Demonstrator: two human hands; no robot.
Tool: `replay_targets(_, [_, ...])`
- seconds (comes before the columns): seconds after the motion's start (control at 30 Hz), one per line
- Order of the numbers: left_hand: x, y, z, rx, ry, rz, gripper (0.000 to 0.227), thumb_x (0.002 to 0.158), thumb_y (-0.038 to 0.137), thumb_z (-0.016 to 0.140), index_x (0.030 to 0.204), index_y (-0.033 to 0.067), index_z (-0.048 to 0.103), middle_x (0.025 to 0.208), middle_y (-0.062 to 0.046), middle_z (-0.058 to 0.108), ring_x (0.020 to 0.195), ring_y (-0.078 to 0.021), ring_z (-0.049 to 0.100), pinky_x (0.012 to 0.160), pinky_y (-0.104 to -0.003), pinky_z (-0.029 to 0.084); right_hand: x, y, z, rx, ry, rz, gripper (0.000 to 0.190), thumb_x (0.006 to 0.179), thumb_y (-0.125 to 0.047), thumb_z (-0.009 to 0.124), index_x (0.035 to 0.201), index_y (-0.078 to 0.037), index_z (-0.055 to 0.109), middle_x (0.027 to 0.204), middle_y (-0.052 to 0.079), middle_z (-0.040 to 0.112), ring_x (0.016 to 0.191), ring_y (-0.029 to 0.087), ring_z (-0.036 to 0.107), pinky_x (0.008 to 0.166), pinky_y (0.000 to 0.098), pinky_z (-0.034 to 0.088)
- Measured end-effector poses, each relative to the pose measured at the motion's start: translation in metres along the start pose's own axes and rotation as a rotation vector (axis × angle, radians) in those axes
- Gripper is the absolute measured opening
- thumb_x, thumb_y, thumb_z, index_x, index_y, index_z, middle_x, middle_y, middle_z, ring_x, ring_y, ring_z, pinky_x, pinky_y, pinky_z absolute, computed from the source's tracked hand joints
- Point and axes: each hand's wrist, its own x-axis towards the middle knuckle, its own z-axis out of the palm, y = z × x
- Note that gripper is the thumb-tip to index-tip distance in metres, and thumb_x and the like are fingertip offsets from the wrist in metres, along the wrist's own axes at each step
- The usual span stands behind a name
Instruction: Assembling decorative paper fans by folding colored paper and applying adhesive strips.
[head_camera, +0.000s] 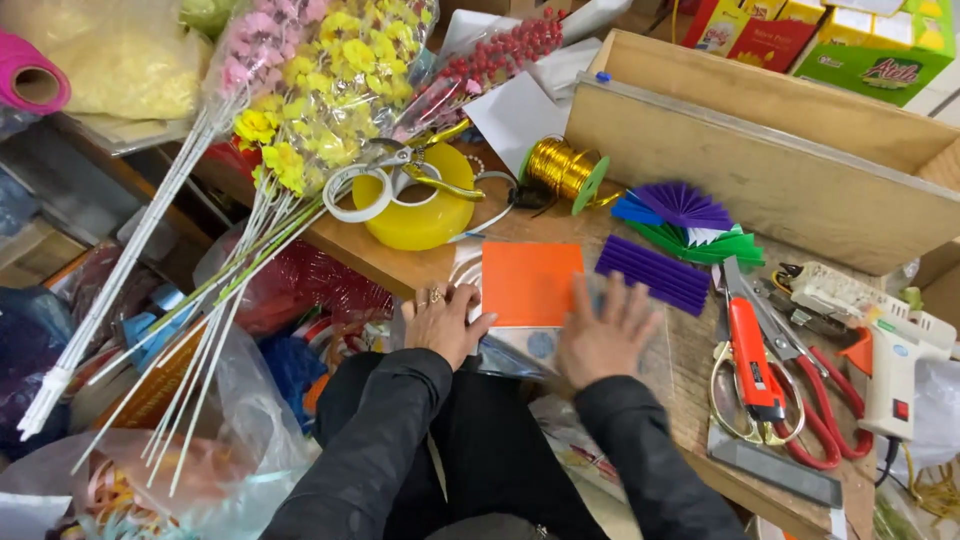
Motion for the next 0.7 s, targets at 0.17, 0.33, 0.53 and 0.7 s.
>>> replay_targets(0.17, [0.004,-0.004,0.017,0.036,0.028,0.014,0.039,0.099,0.065,0.055,0.121,0.0342,0.048,0.127,-0.004,0.050,0.132,-0.0348,0.043,0.105,-0.051,0.029,-0.001,0.046,0.007,0.149,-0.134,0.142,0.062,0.102,-0.047,0.047,0.163,-0.042,0.035,0.173,0.011,0.023,0.161,0.048,0.006,0.124,0.0691,0.006])
replay_targets(0.33, [0.007,-0.003,0.025,0.103,0.131,0.089,0.039,0.102,0.062,0.051,0.125,0.0318,0.053,0.126,-0.007,0.055,0.130,-0.0330,0.045,0.102,-0.052,0.032,-0.001,0.073,0.000,0.291,0.037,0.214,0.050,0.107,-0.042,0.052,0.154,-0.029,0.055,0.157,0.013,0.045,0.156,0.045,0.025,0.123,0.0621,0.024])
replay_targets(0.53, [-0.010,0.017,0.040,0.084,0.173,0.361,0.050,0.099,0.061,0.059,0.128,0.0207,0.064,0.129,-0.006,0.055,0.120,-0.0358,0.047,0.092,-0.054,0.036,-0.039,0.003,-0.121,0.946,-0.310,0.455,0.050,0.096,-0.032,0.058,0.142,-0.011,0.063,0.145,0.014,0.066,0.133,0.028,0.063,0.112,0.0460,0.050])
replay_targets(0.7, [-0.032,0.038,0.025,0.092,0.323,0.381,0.021,0.094,0.034,0.070,0.103,0.0145,0.070,0.092,-0.011,0.068,0.094,-0.0407,0.062,0.098,-0.059,0.040,-0.025,-0.043,-0.162,1.532,-0.777,1.133,0.059,0.091,-0.032,0.073,0.141,-0.003,0.060,0.129,0.021,0.075,0.074,0.031,0.065,0.059,0.0397,0.053])
